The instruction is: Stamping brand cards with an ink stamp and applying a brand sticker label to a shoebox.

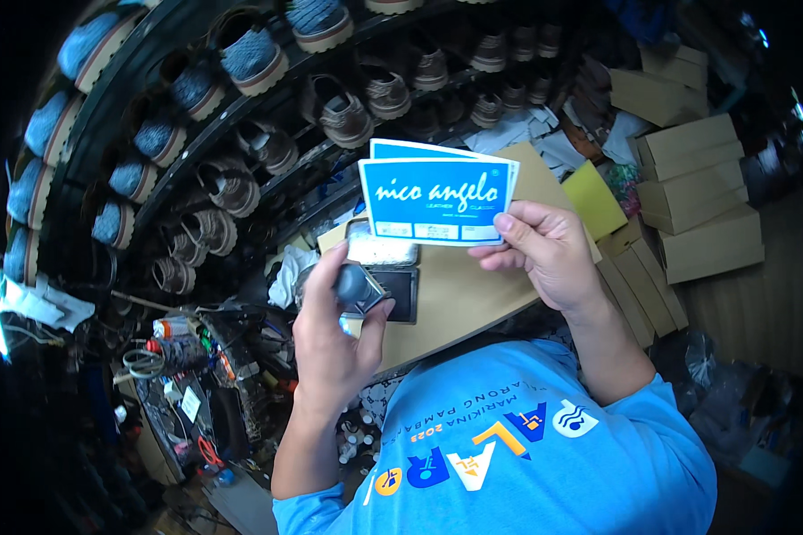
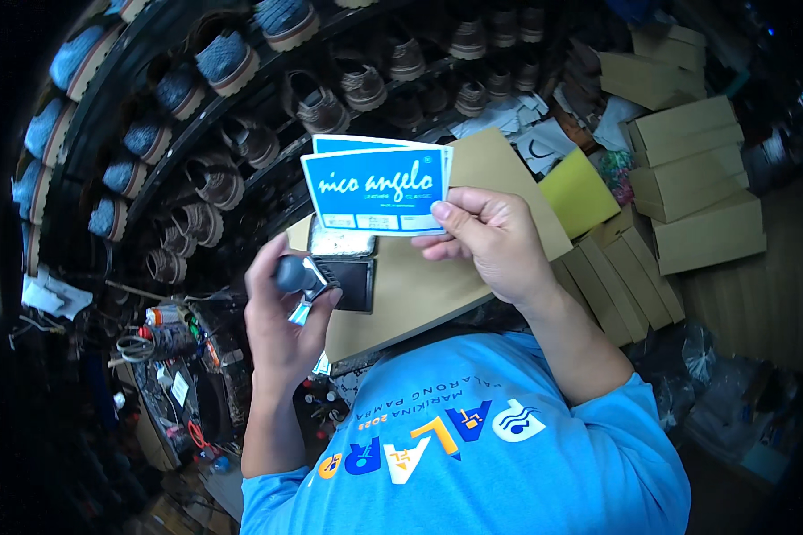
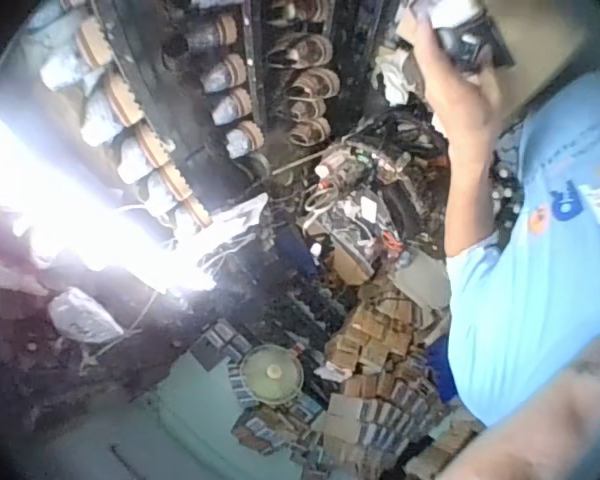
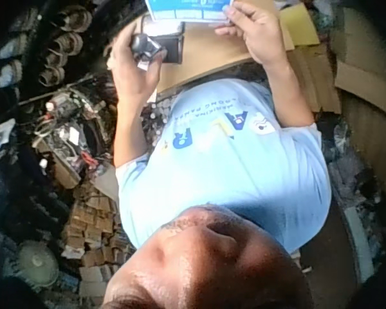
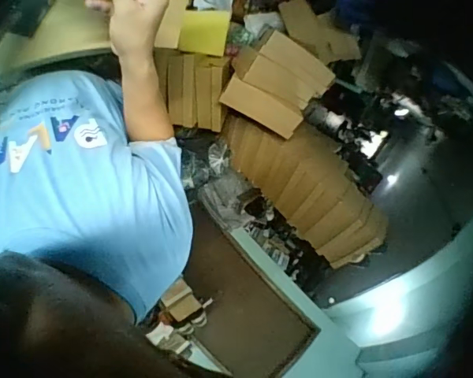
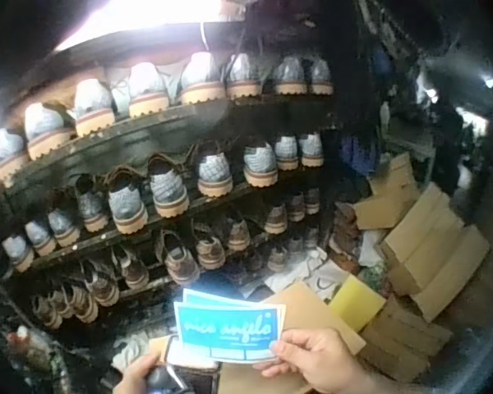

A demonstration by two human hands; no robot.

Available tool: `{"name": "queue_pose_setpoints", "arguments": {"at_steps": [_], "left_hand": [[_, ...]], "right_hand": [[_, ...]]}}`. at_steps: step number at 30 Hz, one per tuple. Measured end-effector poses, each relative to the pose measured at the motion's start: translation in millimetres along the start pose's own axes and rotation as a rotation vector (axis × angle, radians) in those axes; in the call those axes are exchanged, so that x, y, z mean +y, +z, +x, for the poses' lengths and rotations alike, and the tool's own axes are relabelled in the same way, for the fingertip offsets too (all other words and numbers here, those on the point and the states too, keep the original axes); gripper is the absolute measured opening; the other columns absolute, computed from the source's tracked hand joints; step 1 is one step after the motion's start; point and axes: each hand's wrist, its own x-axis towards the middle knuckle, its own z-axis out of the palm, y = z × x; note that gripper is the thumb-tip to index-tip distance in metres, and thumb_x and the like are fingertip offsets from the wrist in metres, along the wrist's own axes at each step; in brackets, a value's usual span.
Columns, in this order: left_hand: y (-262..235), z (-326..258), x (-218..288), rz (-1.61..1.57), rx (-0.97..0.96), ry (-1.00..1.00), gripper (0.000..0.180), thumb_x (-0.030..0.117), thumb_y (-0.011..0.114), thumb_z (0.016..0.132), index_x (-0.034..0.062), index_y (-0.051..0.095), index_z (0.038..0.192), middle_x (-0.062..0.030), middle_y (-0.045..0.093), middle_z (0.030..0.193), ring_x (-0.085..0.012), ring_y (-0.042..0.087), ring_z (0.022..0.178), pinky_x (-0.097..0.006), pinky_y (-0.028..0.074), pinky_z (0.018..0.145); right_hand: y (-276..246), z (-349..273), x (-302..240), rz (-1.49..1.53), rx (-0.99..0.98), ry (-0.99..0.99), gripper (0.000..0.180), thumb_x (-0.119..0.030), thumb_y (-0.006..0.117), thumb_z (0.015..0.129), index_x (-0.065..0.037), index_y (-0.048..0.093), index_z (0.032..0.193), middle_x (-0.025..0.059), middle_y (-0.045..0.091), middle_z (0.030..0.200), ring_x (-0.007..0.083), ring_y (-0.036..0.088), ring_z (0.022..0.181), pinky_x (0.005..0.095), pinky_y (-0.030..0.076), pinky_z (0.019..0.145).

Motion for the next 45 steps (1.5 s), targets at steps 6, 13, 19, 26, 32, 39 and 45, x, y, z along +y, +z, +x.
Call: {"name": "queue_pose_setpoints", "arguments": {"at_steps": [6,13,19,26,32,39,45], "left_hand": [[6.6,12.7,4.6,0.026,-0.057,0.028,0.071,-0.01,0.067,0.081,0.0039,0.037,0.144,-0.0129,0.059,0.115,-0.0192,0.063,0.105,-0.033,0.059,0.084],[8.8,7.4,13.8,-0.396,0.146,0.193,0.077,0.002,0.078,0.076,-0.0032,0.041,0.142,-0.0214,0.052,0.126,-0.0263,0.061,0.107,-0.038,0.051,0.096],[69.4,-3.2,31.6,-0.646,0.189,0.401,0.076,0.005,0.082,0.077,0.0133,0.034,0.136,-0.0309,0.039,0.139,-0.0433,0.049,0.13,-0.049,0.046,0.105],[78.7,-4.6,38.4,-0.626,0.225,0.443,0.079,0.007,0.083,0.078,0.0167,0.034,0.139,-0.0283,0.04,0.137,-0.043,0.05,0.128,-0.047,0.051,0.101],[79.6,-7.0,40.1,-0.653,0.26,0.437,0.078,0.008,0.083,0.078,0.0166,0.034,0.139,-0.0279,0.041,0.136,-0.0441,0.05,0.127,-0.049,0.051,0.101],[80.8,-9.9,36.3,-0.651,0.28,0.444,0.078,0.008,0.083,0.078,0.0167,0.035,0.138,-0.0284,0.041,0.135,-0.0438,0.052,0.126,-0.049,0.051,0.1],[81.1,-11.0,43.0,-0.653,0.297,0.45,0.075,0.005,0.081,0.079,0.0145,0.035,0.137,-0.0293,0.041,0.134,-0.0432,0.054,0.124,-0.047,0.053,0.099]], "right_hand": [[-0.2,2.4,0.1,-0.026,0.048,-0.032,0.024,-0.012,0.056,0.101,0.006,0.067,0.111,0.0099,0.071,0.1,0.0106,0.068,0.086,0.0251,0.06,0.076],[9.6,2.2,-5.3,0.051,0.073,-0.041,0.022,-0.012,0.057,0.1,0.006,0.068,0.108,0.0102,0.071,0.1,0.0117,0.068,0.087,0.026,0.06,0.08],[30.3,-4.5,-11.5,0.202,0.045,-0.105,0.022,-0.012,0.058,0.1,0.006,0.068,0.107,0.0082,0.071,0.094,0.0095,0.067,0.084,0.0231,0.058,0.076],[35.8,-16.7,-12.2,0.159,0.059,-0.175,0.021,-0.012,0.061,0.098,0.006,0.071,0.097,0.0012,0.066,0.079,0.0037,0.057,0.07,0.0194,0.045,0.063],[32.0,-20.1,-14.6,0.071,0.004,-0.23,0.02,-0.009,0.06,0.097,0.007,0.071,0.097,0.0038,0.067,0.083,0.0057,0.059,0.077,0.0222,0.047,0.068],[35.1,-22.4,-19.8,0.064,-0.008,-0.232,0.019,-0.008,0.061,0.097,0.008,0.07,0.096,0.0054,0.067,0.084,0.0068,0.059,0.078,0.0225,0.048,0.07],[32.7,-23.0,-13.6,-0.013,-0.017,-0.318,0.016,-0.006,0.062,0.095,0.007,0.071,0.098,0.0068,0.067,0.085,0.0093,0.06,0.079,0.0238,0.048,0.069]]}}
